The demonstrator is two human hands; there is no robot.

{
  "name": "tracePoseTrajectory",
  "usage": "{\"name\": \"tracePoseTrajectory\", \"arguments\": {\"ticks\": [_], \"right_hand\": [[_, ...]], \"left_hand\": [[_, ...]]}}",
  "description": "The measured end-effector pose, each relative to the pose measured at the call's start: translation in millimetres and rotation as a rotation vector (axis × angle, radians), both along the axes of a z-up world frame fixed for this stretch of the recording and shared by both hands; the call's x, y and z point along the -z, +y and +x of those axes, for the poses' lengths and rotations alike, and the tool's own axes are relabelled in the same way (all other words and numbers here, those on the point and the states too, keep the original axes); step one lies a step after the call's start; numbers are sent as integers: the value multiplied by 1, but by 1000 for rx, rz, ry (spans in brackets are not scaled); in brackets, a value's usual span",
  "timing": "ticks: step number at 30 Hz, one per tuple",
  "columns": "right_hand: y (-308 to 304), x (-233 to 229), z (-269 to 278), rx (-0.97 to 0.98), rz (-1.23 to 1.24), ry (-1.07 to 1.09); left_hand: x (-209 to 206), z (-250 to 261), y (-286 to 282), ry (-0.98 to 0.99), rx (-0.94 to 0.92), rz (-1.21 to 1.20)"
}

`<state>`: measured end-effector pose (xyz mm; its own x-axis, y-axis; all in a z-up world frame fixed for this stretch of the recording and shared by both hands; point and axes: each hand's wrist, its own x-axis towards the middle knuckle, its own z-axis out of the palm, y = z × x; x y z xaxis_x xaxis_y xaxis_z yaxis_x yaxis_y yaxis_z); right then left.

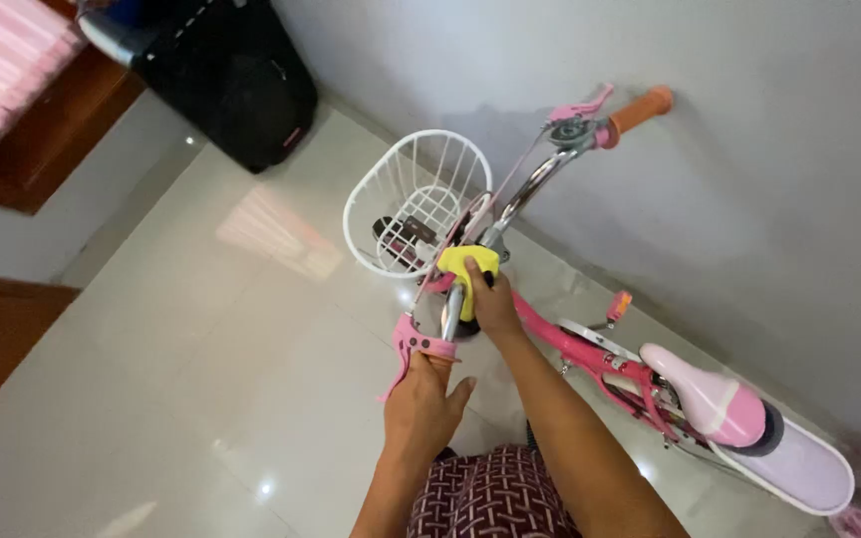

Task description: Cleaning a child's pink bicycle with a yellow microfiber cloth.

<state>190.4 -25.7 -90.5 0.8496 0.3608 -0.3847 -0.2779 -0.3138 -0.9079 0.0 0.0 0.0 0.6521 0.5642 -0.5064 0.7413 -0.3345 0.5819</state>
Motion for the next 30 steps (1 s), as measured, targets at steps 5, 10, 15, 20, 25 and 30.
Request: {"name": "tracePoseTrajectory", "arguments": {"ticks": [5, 10, 15, 20, 25, 30], "right_hand": [[-19, -55, 7, -226, -108, -144], [-34, -79, -53, -546, 156, -626], [7, -38, -4, -68, -156, 120], [-25, 15, -40, -69, 182, -192], [-18, -51, -62, -446, 132, -560], [-2, 37, 14, -88, 239, -520]], "left_hand": [[-28, -8, -7, 94, 45, 116], [-13, -2, -16, -52, -133, -12], [2, 2, -20, -179, -176, 109], [2, -5, -24, -168, -188, 135], [20, -4, -17, -115, -129, 209], [-15, 4, -9, 256, 207, 524]]}}
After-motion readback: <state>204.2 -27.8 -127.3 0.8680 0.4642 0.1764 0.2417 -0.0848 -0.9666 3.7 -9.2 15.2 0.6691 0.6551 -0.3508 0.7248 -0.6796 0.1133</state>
